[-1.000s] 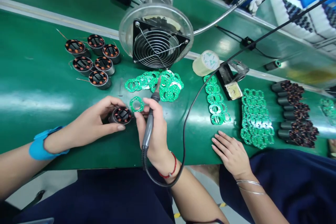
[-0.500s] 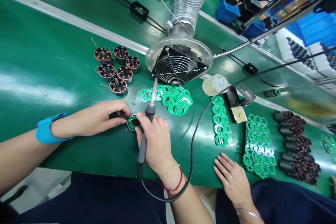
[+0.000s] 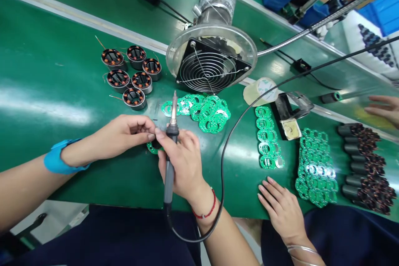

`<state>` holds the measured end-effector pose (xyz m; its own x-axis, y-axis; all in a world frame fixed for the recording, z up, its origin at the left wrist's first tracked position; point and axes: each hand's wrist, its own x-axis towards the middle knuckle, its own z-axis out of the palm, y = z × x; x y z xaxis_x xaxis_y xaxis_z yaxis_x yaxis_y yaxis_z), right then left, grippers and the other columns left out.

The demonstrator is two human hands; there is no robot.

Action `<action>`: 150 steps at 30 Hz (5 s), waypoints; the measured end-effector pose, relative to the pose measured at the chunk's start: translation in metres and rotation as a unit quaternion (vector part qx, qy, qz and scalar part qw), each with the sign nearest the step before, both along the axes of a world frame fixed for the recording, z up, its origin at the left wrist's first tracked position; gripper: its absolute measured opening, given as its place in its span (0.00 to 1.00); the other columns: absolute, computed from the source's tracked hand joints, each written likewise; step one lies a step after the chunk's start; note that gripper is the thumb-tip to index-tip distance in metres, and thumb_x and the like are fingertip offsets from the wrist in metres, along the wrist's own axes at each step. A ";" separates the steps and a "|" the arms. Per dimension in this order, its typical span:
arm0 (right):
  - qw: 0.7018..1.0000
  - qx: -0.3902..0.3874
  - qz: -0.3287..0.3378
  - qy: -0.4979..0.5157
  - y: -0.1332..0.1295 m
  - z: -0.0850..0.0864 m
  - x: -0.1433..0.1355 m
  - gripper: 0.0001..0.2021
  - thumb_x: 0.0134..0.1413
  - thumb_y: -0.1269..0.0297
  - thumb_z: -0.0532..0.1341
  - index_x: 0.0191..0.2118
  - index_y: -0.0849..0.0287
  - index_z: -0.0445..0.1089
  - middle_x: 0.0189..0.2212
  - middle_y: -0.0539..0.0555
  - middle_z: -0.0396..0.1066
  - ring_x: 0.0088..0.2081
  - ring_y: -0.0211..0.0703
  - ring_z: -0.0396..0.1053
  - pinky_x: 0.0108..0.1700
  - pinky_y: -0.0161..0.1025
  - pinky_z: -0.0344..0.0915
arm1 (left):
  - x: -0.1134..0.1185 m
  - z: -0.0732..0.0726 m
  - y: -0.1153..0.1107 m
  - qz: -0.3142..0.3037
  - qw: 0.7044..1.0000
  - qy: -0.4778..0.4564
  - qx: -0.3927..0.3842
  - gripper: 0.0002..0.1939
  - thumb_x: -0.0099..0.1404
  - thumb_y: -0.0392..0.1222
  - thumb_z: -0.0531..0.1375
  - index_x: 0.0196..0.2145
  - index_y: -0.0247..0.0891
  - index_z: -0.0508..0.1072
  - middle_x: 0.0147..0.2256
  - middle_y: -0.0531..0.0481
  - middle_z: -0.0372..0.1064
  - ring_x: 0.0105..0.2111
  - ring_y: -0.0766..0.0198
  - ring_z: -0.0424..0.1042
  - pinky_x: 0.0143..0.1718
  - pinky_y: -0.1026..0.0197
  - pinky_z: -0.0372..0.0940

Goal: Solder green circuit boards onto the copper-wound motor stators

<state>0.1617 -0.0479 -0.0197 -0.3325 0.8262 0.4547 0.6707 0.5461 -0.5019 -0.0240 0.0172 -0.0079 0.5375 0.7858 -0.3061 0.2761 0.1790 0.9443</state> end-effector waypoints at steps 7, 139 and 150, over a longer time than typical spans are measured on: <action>0.997 -0.051 -0.023 0.059 -0.013 0.015 0.030 0.22 0.65 0.71 0.54 0.62 0.49 0.61 0.36 0.52 0.82 0.43 0.49 0.79 0.52 0.53 0.71 | 0.001 0.004 -0.004 0.042 0.999 0.018 0.029 0.06 0.60 0.41 0.56 0.27 0.37 0.68 0.23 0.56 0.62 0.24 0.70 0.60 0.26 0.65 0.57; 0.975 0.061 -0.059 0.203 -0.021 -0.008 0.012 0.17 0.68 0.58 0.51 0.57 0.53 0.66 0.28 0.51 0.75 0.23 0.42 0.73 0.27 0.43 0.70 | -0.002 0.005 -0.016 0.017 0.973 0.102 0.207 0.08 0.65 0.32 0.55 0.27 0.36 0.67 0.22 0.59 0.59 0.22 0.72 0.56 0.23 0.68 0.51; 0.994 0.023 -0.041 0.098 -0.010 -0.004 0.005 0.21 0.65 0.68 0.56 0.62 0.54 0.61 0.42 0.56 0.80 0.45 0.47 0.76 0.45 0.46 0.72 | -0.003 0.004 -0.016 0.001 0.947 0.120 0.298 0.09 0.65 0.31 0.54 0.27 0.36 0.67 0.24 0.57 0.62 0.24 0.71 0.58 0.26 0.67 0.53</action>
